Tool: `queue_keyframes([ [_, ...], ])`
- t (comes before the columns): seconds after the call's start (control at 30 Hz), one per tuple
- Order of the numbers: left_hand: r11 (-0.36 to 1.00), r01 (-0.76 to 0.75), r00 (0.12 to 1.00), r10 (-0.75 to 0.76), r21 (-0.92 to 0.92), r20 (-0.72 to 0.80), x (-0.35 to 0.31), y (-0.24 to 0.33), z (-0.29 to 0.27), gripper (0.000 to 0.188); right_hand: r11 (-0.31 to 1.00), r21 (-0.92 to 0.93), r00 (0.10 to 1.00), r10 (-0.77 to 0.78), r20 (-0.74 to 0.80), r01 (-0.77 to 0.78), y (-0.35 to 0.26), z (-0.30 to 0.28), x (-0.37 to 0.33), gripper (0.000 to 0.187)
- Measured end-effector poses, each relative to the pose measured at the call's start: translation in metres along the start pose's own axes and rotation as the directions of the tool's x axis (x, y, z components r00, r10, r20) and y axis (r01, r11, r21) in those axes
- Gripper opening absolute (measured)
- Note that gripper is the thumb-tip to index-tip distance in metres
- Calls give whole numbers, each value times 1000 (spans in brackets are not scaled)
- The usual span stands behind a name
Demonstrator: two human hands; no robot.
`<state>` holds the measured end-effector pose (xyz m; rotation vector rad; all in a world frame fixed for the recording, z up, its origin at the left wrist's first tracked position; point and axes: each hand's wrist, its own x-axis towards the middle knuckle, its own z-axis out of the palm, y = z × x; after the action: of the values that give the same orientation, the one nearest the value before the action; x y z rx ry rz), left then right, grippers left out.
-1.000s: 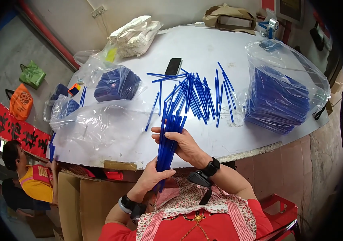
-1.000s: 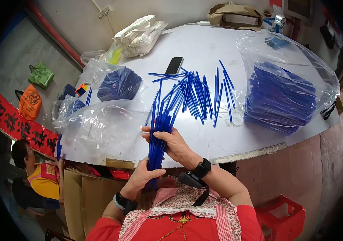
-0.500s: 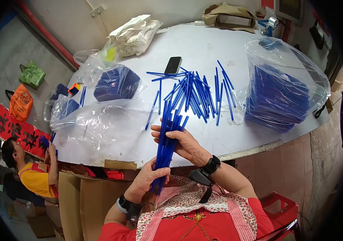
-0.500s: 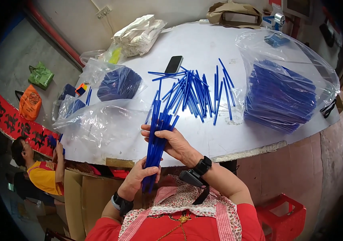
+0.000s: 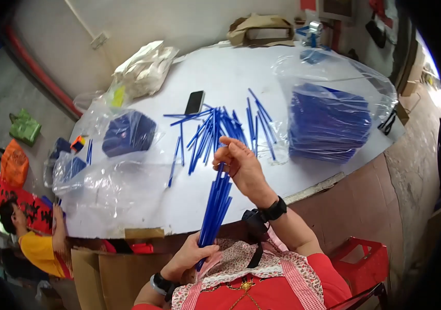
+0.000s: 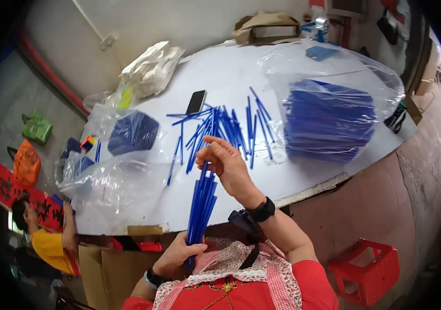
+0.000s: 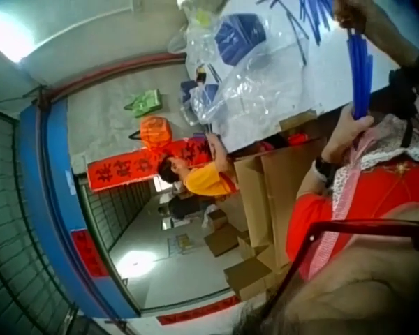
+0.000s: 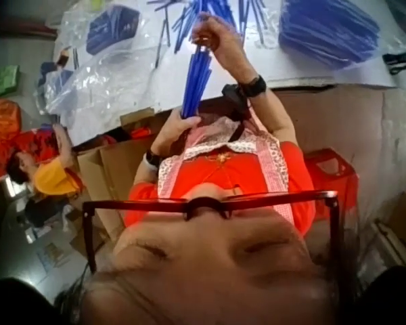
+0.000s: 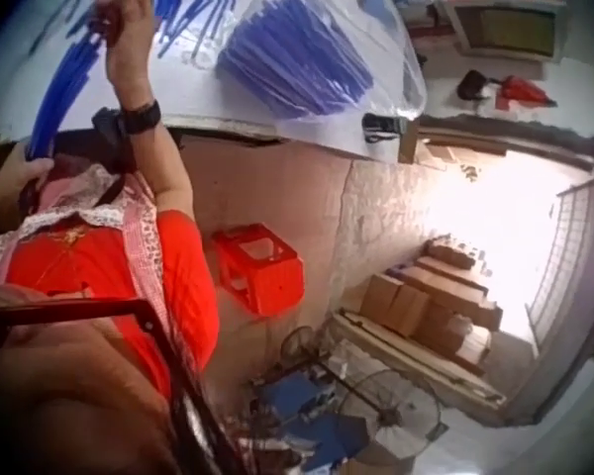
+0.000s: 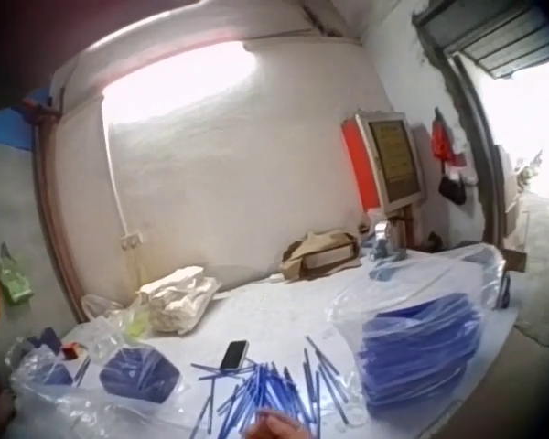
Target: The person gathers blue straws from a table by hand, aligns them into a bundle, and slides the bundle into a plastic bag. They then pick up the remaining straws, add them to the bundle, and place the entire collection into the bag.
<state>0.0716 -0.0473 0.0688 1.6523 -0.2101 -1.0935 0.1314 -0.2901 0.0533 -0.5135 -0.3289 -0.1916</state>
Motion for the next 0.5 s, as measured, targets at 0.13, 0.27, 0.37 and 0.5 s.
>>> queue_keyframes([
  [0.13,995,-82,996,80,59,36,4,16,-4,21,440,-837,936,-31,350,327,-36,41,-28,39],
  [0.27,967,-111,991,89,231,103,13,44,8,20,175,-880,897,-117,426,441,-74,45,-57,37],
  [0.37,821,-288,946,324,492,13,19,98,14,21,104,-876,847,-331,416,471,-109,54,-84,35],
  [0.5,87,-369,634,751,925,182,38,215,26,25,87,-924,789,-555,266,373,-140,48,-144,32],
])
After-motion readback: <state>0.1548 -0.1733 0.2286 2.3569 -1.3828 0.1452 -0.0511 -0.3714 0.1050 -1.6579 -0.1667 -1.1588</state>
